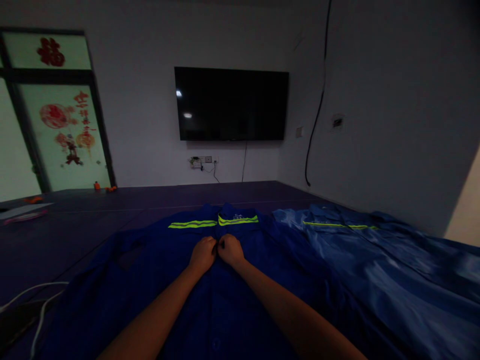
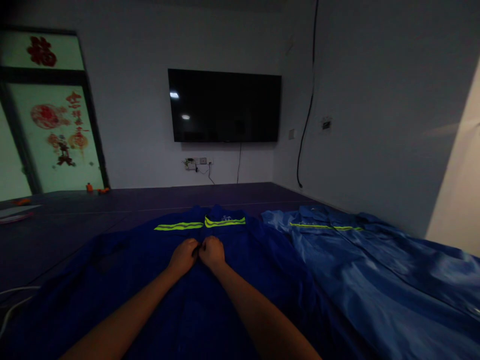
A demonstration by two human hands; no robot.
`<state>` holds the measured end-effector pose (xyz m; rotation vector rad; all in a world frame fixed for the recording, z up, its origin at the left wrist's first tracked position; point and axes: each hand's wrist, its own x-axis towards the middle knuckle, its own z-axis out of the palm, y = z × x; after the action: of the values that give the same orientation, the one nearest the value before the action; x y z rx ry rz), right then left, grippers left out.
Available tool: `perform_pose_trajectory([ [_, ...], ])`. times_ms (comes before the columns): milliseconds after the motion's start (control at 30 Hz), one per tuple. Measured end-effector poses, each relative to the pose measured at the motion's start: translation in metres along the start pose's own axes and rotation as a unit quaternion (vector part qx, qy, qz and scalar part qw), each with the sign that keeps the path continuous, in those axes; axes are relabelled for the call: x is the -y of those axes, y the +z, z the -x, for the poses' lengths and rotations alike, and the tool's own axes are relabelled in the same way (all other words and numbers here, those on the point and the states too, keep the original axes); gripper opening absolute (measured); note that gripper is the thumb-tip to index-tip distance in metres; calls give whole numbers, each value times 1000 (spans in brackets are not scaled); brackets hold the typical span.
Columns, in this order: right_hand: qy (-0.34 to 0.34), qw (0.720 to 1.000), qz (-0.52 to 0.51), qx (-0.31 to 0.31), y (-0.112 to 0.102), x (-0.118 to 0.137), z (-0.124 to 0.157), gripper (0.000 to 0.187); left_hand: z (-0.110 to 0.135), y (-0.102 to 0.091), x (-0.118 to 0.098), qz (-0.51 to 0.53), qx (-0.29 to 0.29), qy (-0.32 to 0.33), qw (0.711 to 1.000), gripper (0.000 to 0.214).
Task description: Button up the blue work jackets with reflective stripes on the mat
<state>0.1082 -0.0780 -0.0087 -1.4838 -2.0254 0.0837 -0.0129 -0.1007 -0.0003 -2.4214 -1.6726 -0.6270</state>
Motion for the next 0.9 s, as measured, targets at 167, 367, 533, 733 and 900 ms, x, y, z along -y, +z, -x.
perform_pose_trajectory([
  [167,-5,1000,-15,-4,0,-2,0,21,1,0,0,6,-12,2,1000,18],
  [367,0,999,-35,-15,-1,-3,0,23,0,3,2,16,-26,10,999,19],
  [533,6,998,-54,-24,0,-3,0,29,0,4,2,42,-44,-9,998,34],
  [733,-16,999,-43,-20,-1,-2,1,38,1,3,2,56,-27,-12,998,46],
  [900,-20,999,-31,-9,-1,-1,1,35,2,2,1,70,-21,-2,997,52],
])
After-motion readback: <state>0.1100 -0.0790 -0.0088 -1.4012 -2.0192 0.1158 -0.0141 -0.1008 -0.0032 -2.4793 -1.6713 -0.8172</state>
